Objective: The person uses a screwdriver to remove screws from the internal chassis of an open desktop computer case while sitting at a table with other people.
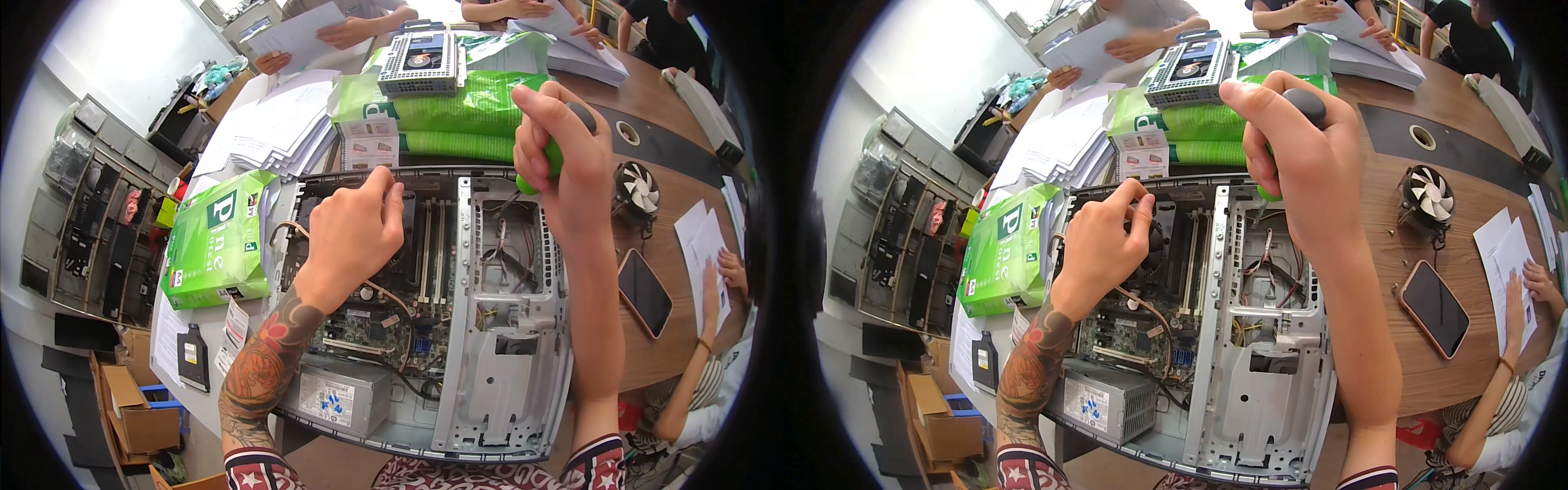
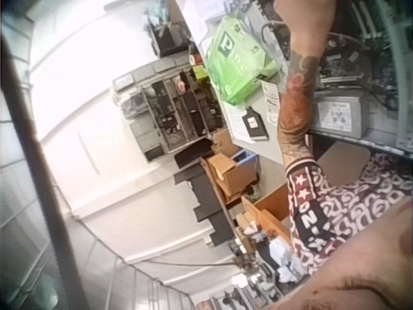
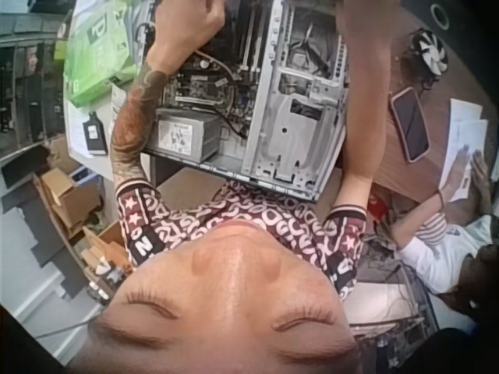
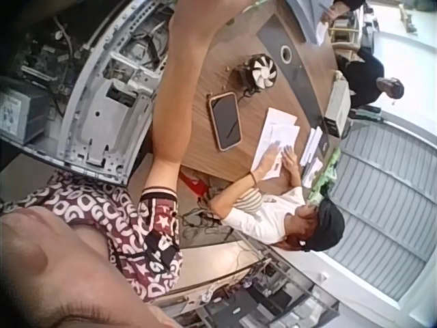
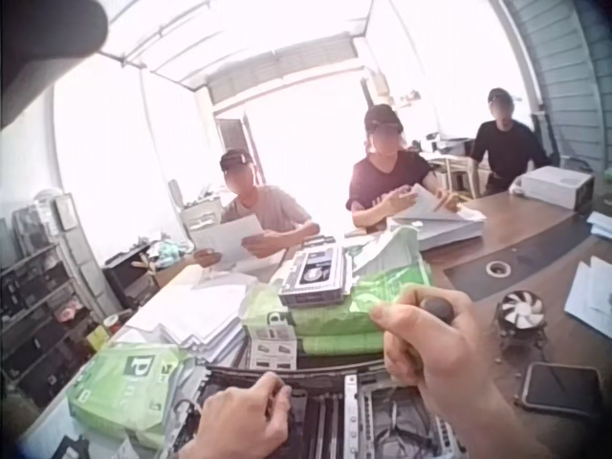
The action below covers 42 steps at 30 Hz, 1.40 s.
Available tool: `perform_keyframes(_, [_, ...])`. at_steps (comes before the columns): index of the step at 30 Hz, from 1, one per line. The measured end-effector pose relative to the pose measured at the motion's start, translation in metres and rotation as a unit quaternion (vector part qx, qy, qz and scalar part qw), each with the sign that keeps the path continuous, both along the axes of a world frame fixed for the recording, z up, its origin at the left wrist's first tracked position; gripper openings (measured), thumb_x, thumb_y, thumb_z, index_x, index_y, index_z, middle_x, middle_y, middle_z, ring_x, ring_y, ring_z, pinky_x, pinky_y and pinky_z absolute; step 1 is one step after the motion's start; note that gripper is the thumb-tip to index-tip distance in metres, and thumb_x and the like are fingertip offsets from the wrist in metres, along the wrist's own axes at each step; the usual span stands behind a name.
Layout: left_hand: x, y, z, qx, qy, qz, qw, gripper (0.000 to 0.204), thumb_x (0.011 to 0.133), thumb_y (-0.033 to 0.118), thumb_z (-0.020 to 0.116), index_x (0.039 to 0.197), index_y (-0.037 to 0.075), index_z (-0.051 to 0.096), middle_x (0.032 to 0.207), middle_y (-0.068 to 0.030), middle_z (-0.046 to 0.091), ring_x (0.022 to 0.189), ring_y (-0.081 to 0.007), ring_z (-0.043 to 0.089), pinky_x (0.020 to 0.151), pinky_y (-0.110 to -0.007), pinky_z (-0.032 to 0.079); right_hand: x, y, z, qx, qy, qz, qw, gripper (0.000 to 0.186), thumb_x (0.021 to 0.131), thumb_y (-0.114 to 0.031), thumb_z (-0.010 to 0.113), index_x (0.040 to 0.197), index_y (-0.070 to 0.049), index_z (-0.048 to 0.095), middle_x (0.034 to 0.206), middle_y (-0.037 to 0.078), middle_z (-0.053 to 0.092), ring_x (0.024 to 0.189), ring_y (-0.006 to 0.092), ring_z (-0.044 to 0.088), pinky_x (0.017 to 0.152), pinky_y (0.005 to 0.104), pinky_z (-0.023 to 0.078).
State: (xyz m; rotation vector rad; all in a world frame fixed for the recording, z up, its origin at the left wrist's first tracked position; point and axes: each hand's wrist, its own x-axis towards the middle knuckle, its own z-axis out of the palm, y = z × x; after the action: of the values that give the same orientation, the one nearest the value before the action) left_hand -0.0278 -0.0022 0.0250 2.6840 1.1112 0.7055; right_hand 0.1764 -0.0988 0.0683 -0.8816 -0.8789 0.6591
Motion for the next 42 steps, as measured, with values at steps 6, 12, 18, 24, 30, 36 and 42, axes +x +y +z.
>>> perform_keyframes(6, [0.009,-0.004,0.014,-0.116,-0.097,0.01,0.988,0.02,0.098,0.021,0.058,0.087,0.004,0.057,0.054,-0.013,0.06,0.048,-0.0342,0.059,0.051,-0.044,0.041,0.003,0.0,-0.002,0.017,0.012,0.015,1.0,0.032,0.087,-0.024,0.071,0.064,-0.01,0.053,0.051,-0.003,0.045,0.042,0.0044,0.037,0.04,0.0233,0.023])
perform_keyframes(12, [0.004,0.002,-0.001,-0.1,-0.097,-0.042,0.989,0.019,0.101,0.017,0.058,0.092,0.0,0.058,0.056,-0.0064,0.059,0.047,-0.0099,0.049,0.049,-0.029,0.038,0.004,0.001,-0.002,0.047,0.056,0.074,0.995,0.032,0.089,-0.023,0.069,0.065,-0.009,0.054,0.051,-0.001,0.043,0.041,0.0069,0.038,0.041,0.0246,0.023])
perform_keyframes(18, [0.011,-0.007,-0.001,-0.101,-0.119,-0.12,0.98,0.011,0.097,0.011,0.061,0.093,0.001,0.063,0.067,-0.0056,0.065,0.054,-0.0096,0.053,0.052,-0.027,0.041,0.003,0.0,-0.001,0.074,0.061,0.096,0.991,0.032,0.092,-0.025,0.068,0.068,-0.009,0.054,0.051,-0.001,0.044,0.042,0.0076,0.04,0.04,0.0258,0.024])
perform_keyframes(24, [0.019,-0.013,-0.011,-0.108,-0.136,-0.181,0.968,0.009,0.095,0.005,0.06,0.101,0.001,0.067,0.08,-0.0071,0.066,0.063,-0.0126,0.057,0.059,-0.026,0.044,-0.004,-0.001,0.0,0.043,0.005,0.08,0.996,0.032,0.098,-0.02,0.058,0.071,-0.011,0.043,0.052,0.0,0.04,0.041,0.0089,0.03,0.043,0.0269,0.024])
perform_keyframes(30, [0.026,-0.019,-0.012,-0.11,-0.135,-0.211,0.962,0.012,0.095,0.002,0.06,0.103,0.003,0.068,0.084,-0.0067,0.065,0.067,-0.0132,0.057,0.061,-0.027,0.045,-0.001,-0.003,0.0,0.046,-0.019,0.09,0.995,0.032,0.098,-0.02,0.057,0.071,-0.011,0.043,0.051,0.0,0.04,0.041,0.0096,0.031,0.044,0.0273,0.026])
perform_keyframes(36, [0.029,-0.02,-0.025,-0.163,-0.164,-0.209,0.95,0.012,0.093,0.0,0.061,0.102,0.002,0.069,0.084,-0.0053,0.063,0.066,-0.0113,0.056,0.06,-0.027,0.043,0.0,-0.002,0.001,0.044,-0.009,0.122,0.991,0.031,0.099,-0.02,0.056,0.071,-0.01,0.044,0.051,0.001,0.039,0.041,0.0104,0.032,0.044,0.0278,0.026])
perform_keyframes(42, [0.031,-0.022,-0.025,-0.153,-0.18,-0.232,0.944,0.012,0.089,-0.003,0.064,0.1,0.001,0.068,0.084,-0.0039,0.059,0.061,-0.0095,0.05,0.055,-0.025,0.04,-0.003,-0.005,0.007,0.021,-0.046,0.127,0.991,0.033,0.098,-0.019,0.057,0.07,-0.009,0.044,0.051,0.002,0.041,0.041,0.0096,0.034,0.043,0.0274,0.027])
